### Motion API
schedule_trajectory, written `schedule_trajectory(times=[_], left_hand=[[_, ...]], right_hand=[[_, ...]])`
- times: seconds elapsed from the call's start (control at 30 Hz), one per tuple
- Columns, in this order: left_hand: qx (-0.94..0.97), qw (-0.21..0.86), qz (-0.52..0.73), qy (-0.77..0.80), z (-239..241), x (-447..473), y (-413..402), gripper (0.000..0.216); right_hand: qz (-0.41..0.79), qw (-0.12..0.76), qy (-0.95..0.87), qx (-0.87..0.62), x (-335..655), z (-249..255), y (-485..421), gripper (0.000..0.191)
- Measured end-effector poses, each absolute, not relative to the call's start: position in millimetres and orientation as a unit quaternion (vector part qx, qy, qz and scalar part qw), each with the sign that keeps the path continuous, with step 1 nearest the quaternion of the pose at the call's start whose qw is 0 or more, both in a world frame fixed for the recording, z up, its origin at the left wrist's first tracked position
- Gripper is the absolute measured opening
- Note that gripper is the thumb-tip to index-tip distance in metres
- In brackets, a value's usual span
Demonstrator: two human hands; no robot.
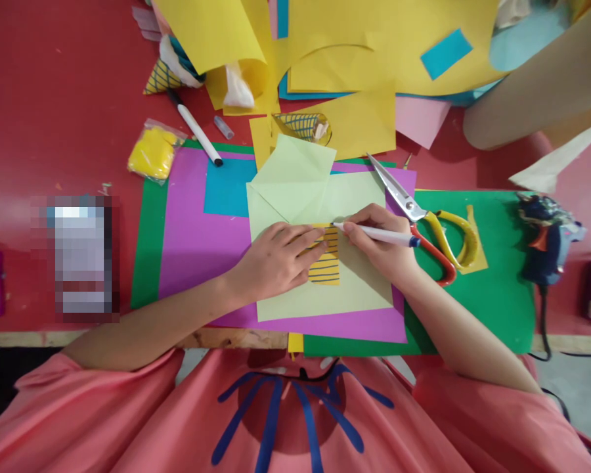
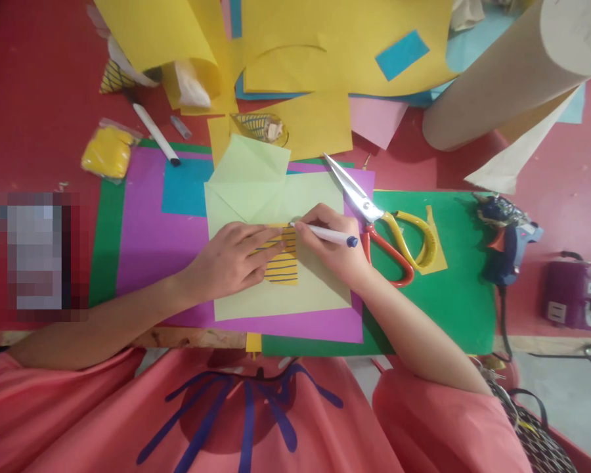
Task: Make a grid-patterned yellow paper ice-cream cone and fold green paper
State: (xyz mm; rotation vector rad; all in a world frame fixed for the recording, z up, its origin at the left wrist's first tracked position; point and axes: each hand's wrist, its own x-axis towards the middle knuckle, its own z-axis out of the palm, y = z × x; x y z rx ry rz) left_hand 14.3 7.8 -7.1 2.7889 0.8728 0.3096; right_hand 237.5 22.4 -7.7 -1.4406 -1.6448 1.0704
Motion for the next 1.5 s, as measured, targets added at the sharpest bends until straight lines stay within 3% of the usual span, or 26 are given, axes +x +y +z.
schedule_trajectory(times=[1.5], left_hand=[[0.949,0.056,0.103,0.292,-10.4,13.1,7.9,0.038]], right_hand=[[0.418,0.269,-0.682,-0.537,235.7,1.7,17.5,0.029]])
